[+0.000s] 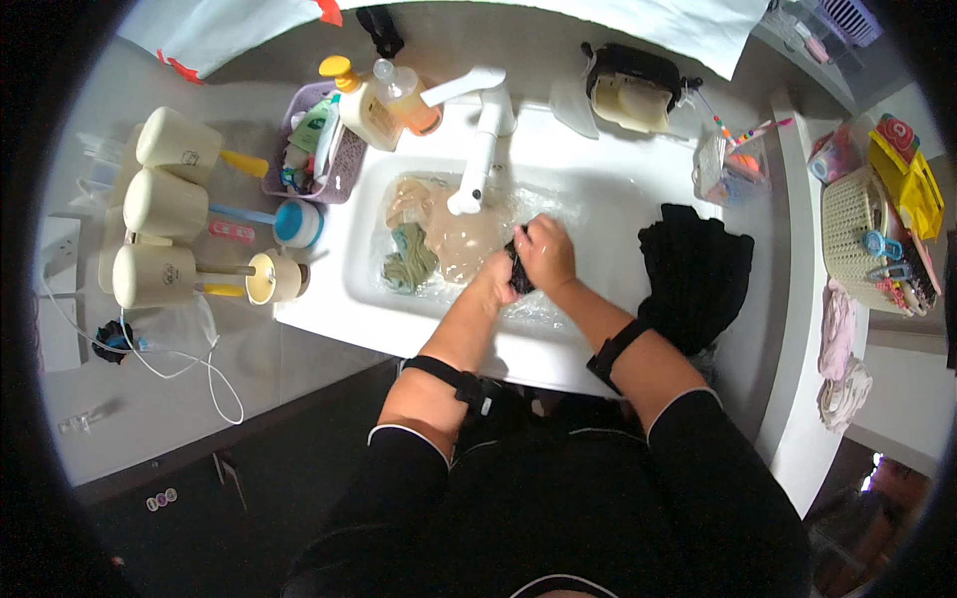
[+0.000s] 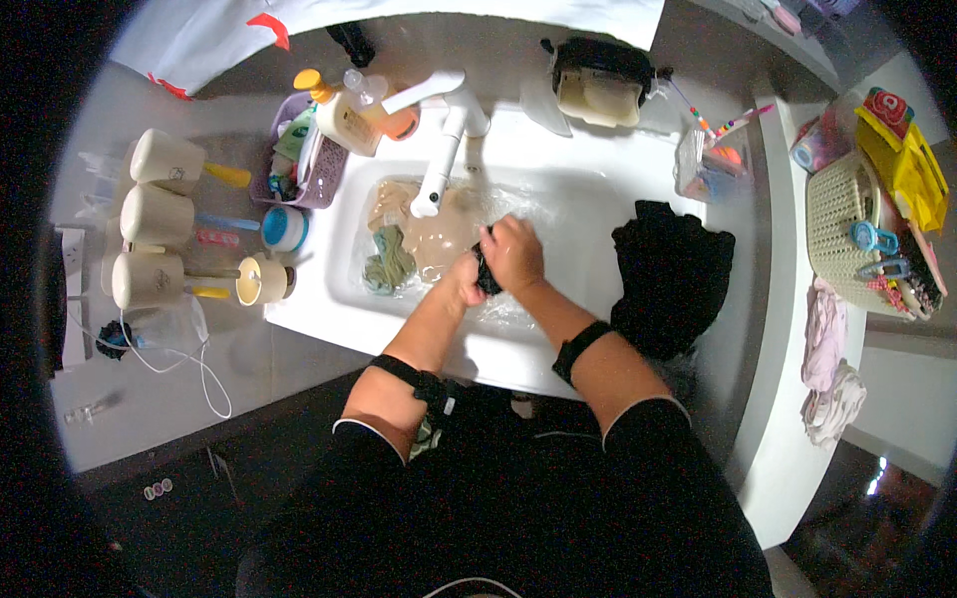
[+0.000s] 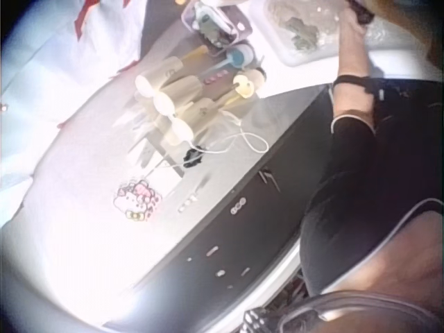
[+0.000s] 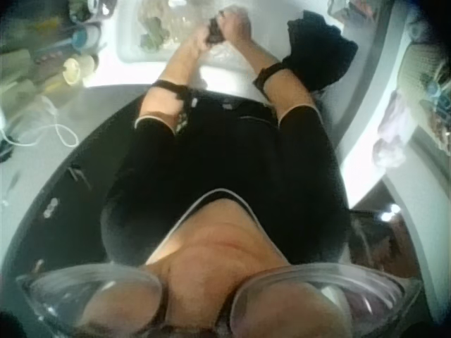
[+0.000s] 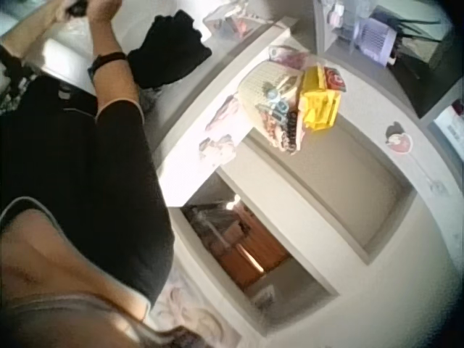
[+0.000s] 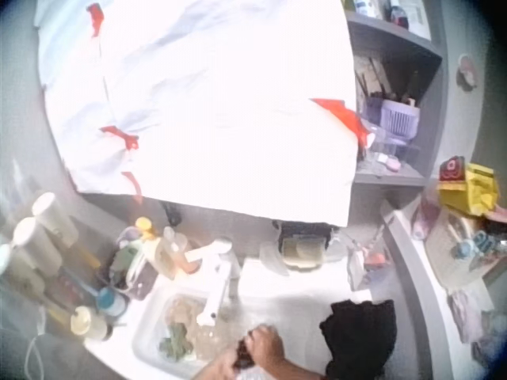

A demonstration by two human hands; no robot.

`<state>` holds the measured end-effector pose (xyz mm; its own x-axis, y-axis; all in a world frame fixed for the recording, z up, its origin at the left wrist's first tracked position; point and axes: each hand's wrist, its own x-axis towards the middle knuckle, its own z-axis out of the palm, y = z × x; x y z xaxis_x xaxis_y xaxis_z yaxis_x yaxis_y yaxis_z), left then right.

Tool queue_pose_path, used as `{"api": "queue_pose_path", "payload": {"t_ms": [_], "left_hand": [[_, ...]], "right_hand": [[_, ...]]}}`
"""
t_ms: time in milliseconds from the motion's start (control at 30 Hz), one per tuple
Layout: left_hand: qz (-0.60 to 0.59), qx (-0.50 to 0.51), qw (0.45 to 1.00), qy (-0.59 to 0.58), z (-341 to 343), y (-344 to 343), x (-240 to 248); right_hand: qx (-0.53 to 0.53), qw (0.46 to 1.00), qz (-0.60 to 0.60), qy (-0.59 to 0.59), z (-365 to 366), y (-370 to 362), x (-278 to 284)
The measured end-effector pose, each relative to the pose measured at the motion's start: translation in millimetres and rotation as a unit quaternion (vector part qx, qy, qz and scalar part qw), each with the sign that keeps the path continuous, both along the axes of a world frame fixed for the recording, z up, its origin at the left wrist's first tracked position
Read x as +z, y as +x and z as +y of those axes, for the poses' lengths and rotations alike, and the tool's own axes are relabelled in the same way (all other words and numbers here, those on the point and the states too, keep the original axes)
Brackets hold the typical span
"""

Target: Washing several pieces of clothing by hand in a bathroom sink.

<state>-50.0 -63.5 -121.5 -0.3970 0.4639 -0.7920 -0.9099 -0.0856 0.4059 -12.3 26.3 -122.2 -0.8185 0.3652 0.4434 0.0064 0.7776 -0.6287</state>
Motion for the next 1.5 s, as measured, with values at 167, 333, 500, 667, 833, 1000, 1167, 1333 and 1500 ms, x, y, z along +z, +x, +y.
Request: {"api": "queue_pose_path", "payload": {"t_ms": [167, 333, 500, 667, 833, 1000, 1167, 1333, 1500], "left_hand": [[0.047, -0.055, 0.987, -0.146, -39.1, -19.8, -41.7], [0.339, -0.363, 0.786, -0.368, -56.1, -13.3, -76.7], [0.45, -0.329, 0.665, -0.497, -77.2, -15.1, -98.5], [0.046, -0.062, 0.996, -0.046, -33.7, -13.2, -29.8], [0.001, 0.084, 0.965, 0.249, -37.7, -22.2, -54.7], [-0.205, 0.091, 0.853, 0.472, -25.8, -15.9, -58.0], [-0.059, 0.059, 0.983, 0.162, 0.4, -6.9, -15.3], [0.06, -0.052, 0.996, -0.045, -26.5, -16.8, -17.7], [0.409, -0.357, 0.708, -0.452, -25.8, -8.9, -40.1]], "right_hand": [[-0.075, 0.948, -0.295, 0.089, 24.9, 19.9, -9.2], [0.095, 0.829, -0.53, 0.153, 17.2, 20.3, -13.2], [0.059, 0.844, -0.514, 0.14, 9.8, 18.7, -23.5], [0.075, 0.954, -0.217, -0.191, 7.6, 6.7, -70.4], [0.172, 0.959, -0.013, -0.226, -38.3, 11.8, -4.2], [0.161, 0.978, 0.041, -0.122, -43.7, 5.9, 23.6], [-0.007, 0.985, -0.08, -0.15, -14.8, -1.7, 18.4], [-0.042, 0.958, -0.279, -0.046, 40.8, 5.6, -3.8], [0.039, 0.879, -0.471, 0.06, 30.1, 18.7, -3.4]]}}
